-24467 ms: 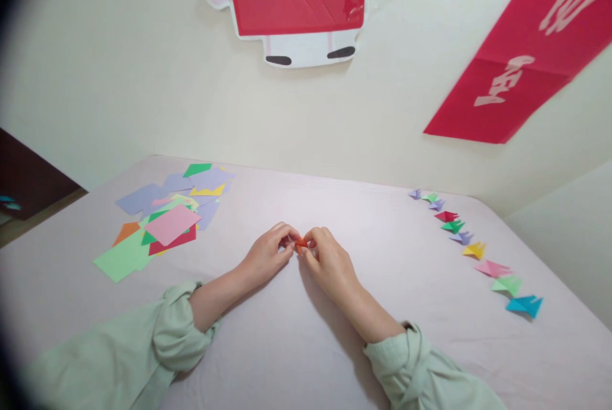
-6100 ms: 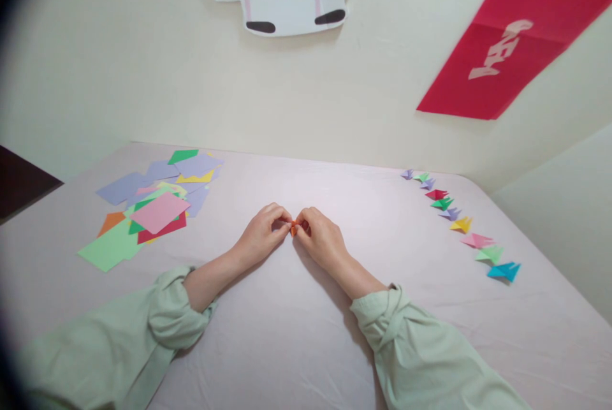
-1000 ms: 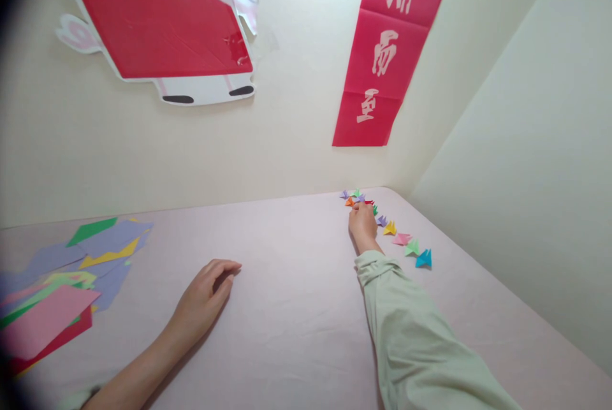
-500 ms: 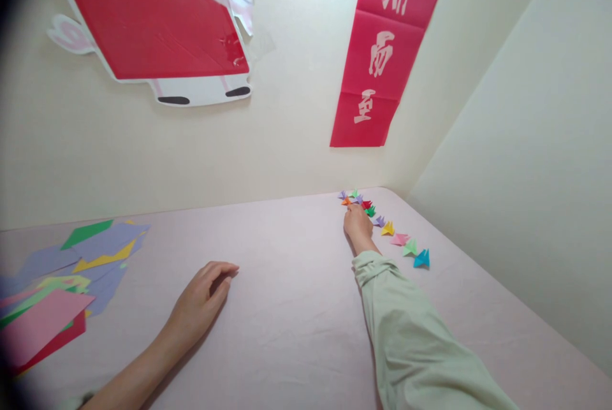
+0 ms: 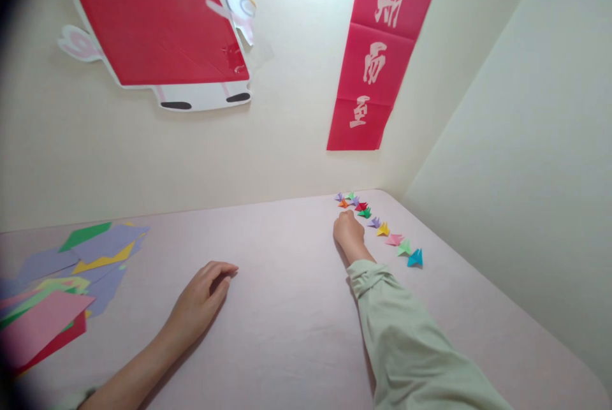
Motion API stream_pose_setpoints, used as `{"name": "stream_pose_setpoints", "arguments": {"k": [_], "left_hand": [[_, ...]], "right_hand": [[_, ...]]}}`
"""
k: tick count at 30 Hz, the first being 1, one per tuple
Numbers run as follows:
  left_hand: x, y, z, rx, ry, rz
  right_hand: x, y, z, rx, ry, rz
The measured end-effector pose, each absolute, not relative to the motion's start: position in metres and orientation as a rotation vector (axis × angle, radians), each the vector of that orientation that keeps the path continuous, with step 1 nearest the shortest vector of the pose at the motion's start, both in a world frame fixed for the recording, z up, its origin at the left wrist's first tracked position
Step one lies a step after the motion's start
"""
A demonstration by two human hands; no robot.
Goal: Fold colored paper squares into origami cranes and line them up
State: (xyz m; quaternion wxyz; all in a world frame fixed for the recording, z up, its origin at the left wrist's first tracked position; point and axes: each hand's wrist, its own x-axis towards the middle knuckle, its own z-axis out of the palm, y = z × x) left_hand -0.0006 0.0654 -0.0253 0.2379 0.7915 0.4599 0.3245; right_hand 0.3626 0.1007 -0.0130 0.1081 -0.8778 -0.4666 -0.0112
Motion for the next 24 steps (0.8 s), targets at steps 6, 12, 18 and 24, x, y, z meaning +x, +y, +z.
{"name": "stream_pose_setpoints", "arguments": {"k": [6, 12, 18, 24], "left_hand": [[0.0, 0.065, -0.023, 2.19, 1.236, 0.91], [0.0, 0.069, -0.026, 2.245, 1.16, 0.897], [0.006, 0.058, -0.023, 2.257, 1.19, 0.915], [-0.002, 0.05, -0.027, 2.226, 1.192, 0.917]], "right_hand": [[0.303, 0.069, 0.007, -2.507, -1.664, -0.042], [0.216, 0.033, 0.013, -2.246, -2.157, -0.009], [0.163, 0.0, 0.009, -1.899, -2.483, 0.061], [0.171, 0.001, -0.002, -1.827, -2.31, 0.127]]}}
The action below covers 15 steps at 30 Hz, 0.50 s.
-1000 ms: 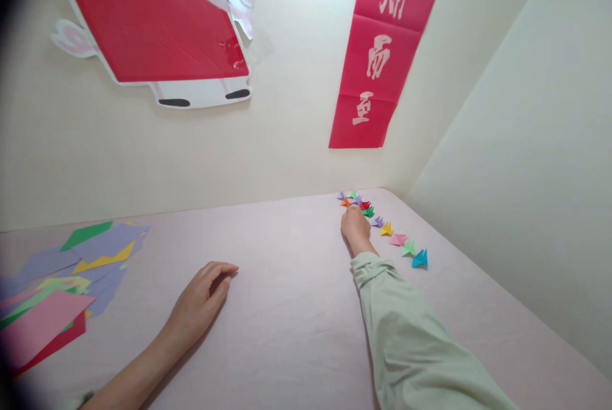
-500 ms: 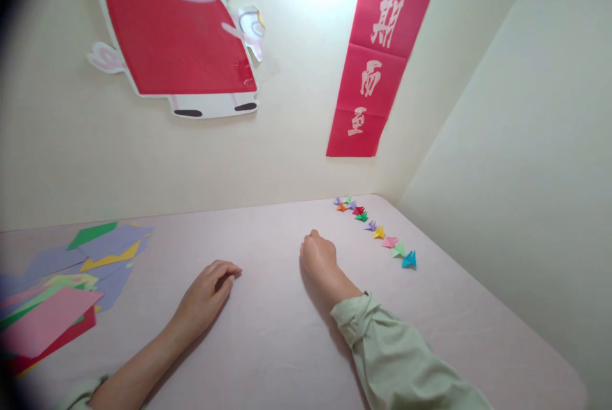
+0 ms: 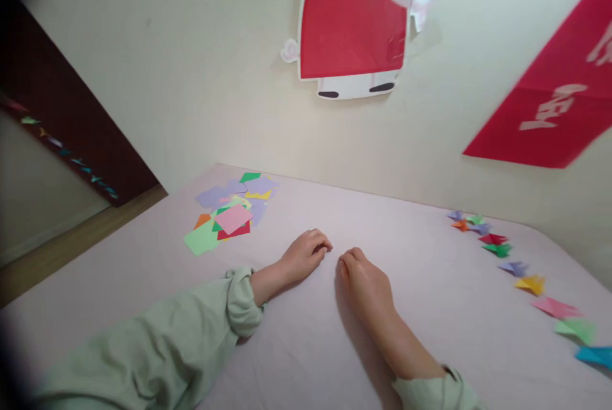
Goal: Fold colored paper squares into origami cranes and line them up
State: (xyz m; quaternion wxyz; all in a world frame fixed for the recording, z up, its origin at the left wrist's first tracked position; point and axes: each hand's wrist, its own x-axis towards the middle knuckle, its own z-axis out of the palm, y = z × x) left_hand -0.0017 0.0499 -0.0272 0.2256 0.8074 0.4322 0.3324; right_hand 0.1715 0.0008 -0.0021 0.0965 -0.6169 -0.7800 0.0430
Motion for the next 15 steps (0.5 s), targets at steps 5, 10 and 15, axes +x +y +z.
{"name": "stream_pose_setpoints", "arguments": {"k": [5, 10, 15], "left_hand": [[-0.035, 0.028, -0.024, 2.274, 1.275, 0.903], [-0.105, 0.029, -0.016, 2.344, 1.783, 0.847], [-0.177, 0.046, -0.017, 2.071, 2.372, 0.602]], "right_hand": [[0.179, 0.004, -0.008, -1.693, -2.257, 0.196], [0.182, 0.005, -0.013, -1.663, -2.227, 0.237], [0.182, 0.007, -0.014, -1.625, -2.223, 0.276]]}}
